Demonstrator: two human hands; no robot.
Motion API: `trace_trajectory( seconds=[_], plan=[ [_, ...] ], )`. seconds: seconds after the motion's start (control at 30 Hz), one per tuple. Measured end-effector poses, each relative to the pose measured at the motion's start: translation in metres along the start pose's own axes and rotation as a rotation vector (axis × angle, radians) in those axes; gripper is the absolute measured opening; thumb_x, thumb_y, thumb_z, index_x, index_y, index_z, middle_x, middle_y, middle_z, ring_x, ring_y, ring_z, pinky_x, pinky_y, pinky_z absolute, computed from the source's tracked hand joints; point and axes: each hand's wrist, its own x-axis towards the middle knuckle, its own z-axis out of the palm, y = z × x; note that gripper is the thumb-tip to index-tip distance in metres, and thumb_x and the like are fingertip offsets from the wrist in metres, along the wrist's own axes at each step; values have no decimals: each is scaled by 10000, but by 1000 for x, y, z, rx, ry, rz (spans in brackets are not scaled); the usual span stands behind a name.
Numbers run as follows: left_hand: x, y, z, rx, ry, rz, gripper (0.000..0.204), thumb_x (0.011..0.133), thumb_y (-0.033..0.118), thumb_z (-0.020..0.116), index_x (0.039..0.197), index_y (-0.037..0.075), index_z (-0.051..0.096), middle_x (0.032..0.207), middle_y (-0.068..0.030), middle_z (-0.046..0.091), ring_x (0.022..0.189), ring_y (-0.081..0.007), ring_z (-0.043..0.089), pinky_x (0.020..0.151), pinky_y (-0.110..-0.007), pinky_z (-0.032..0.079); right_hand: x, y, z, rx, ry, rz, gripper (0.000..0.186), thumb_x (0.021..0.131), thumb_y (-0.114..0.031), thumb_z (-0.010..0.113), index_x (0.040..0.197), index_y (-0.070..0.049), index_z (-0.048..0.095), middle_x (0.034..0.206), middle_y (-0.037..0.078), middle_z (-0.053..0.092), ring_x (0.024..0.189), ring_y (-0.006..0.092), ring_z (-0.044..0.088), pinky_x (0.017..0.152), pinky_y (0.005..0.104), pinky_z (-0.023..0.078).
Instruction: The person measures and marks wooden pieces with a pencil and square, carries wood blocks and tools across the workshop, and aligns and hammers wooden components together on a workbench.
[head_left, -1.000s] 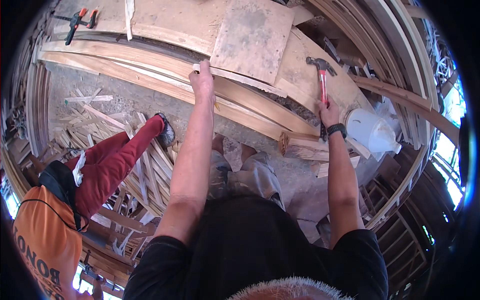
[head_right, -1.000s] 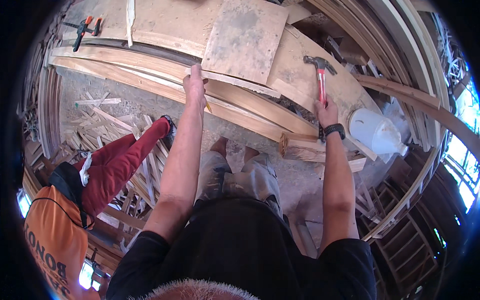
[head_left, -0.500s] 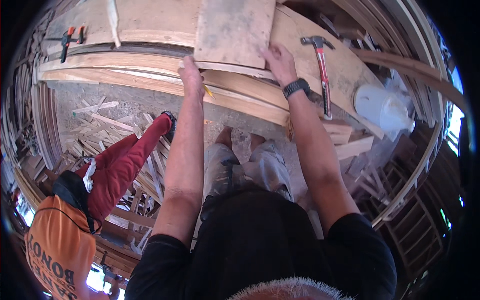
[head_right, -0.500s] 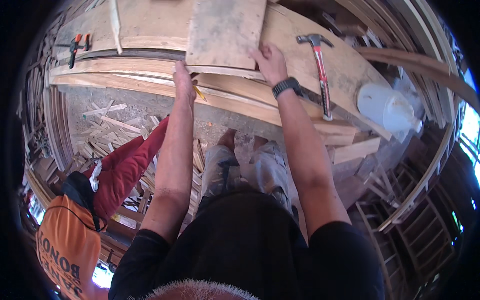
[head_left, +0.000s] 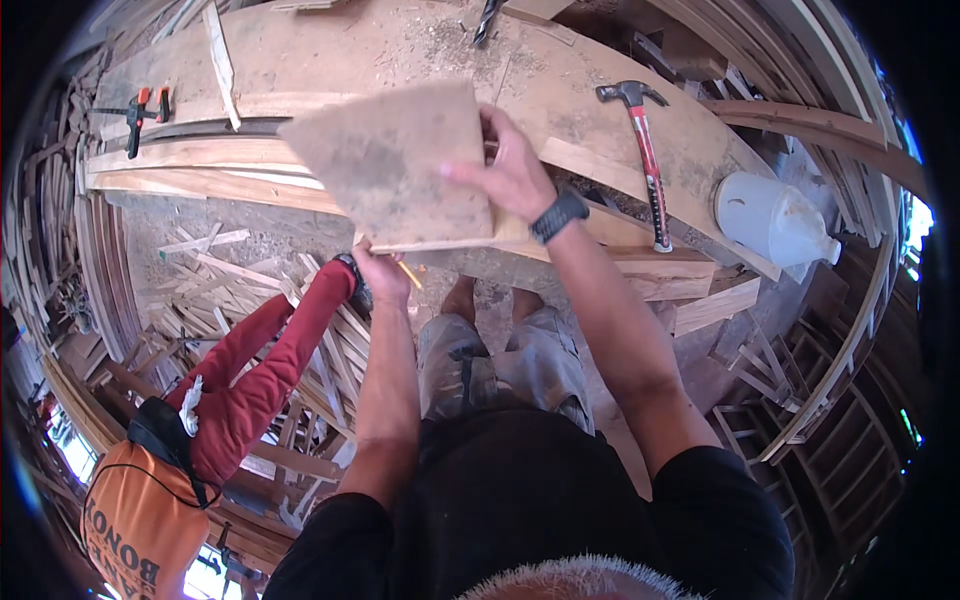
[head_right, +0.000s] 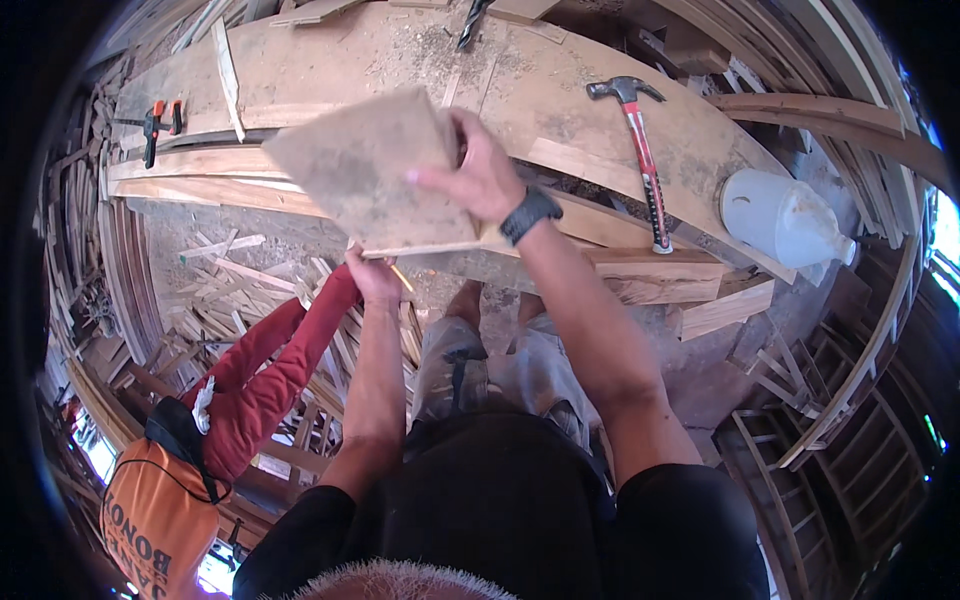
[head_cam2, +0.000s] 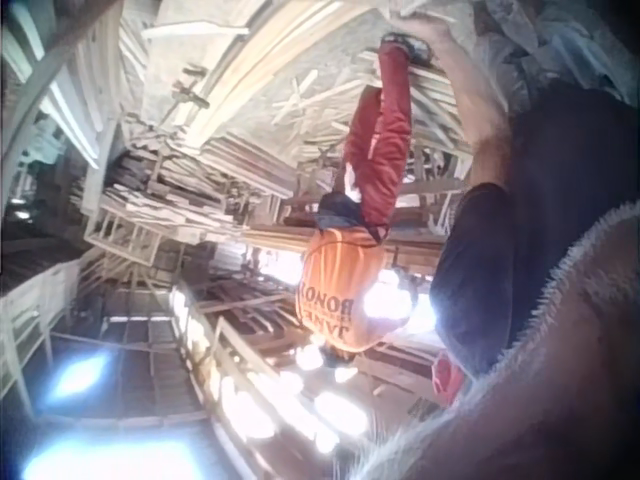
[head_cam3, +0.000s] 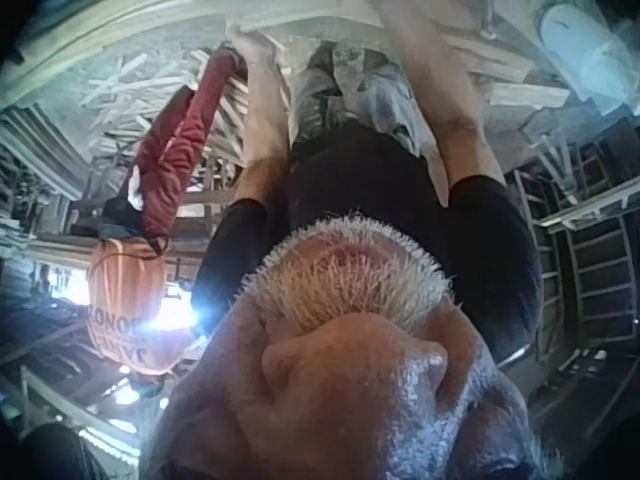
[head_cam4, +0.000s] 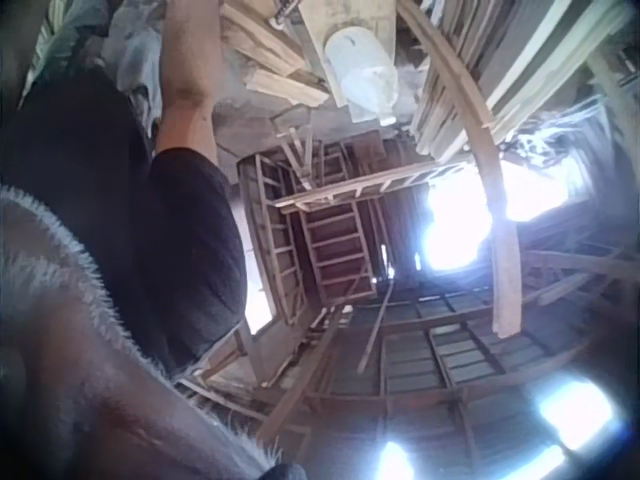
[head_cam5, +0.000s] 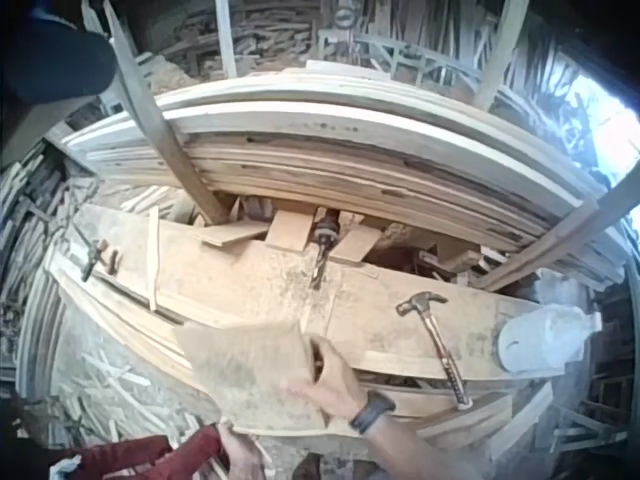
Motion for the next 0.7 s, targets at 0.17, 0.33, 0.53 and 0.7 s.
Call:
trace_trajectory(
  seconds=[0.17, 0.33, 0.53, 0.7],
  plan=[
    [-37, 33, -46, 34, 43, -13, 274, 892, 332, 435, 1007, 137, 590, 916, 11, 634, 761, -130, 554, 587, -284, 400, -76, -23, 33, -153, -150, -4, 817, 701, -221, 881, 1324, 9, 406, 1215, 148, 584, 1136, 231, 576, 998, 376, 455],
    [-46, 25, -55, 80, -60, -166, 301, 891, 312, 454, 1082, 125, 593, 955, 9, 638, 765, -121, 554, 587, -270, 399, -125, -39, 22, 111, -42, 133, 794, 665, -206, 888, 1281, -24, 420, 1137, 145, 605, 1063, 244, 611, 940, 371, 483],
    [-55, -5, -17, 385, -410, -477, 400, 911, 390, 512, 1191, 114, 584, 965, 37, 623, 790, -59, 528, 560, -217, 337, -194, -74, -26, -267, 193, 123, 803, 644, -151, 880, 1294, -23, 425, 1114, 99, 560, 1037, 206, 565, 926, 364, 470],
    [-59, -22, -12, 907, -617, -473, 523, 979, 402, 568, 1356, 41, 541, 1125, -26, 680, 743, -62, 553, 586, -206, 397, -270, -89, -60, -243, 446, 232, 823, 615, -163, 876, 1292, -14, 434, 1095, 94, 544, 1025, 212, 556, 924, 364, 466]
  ],
)
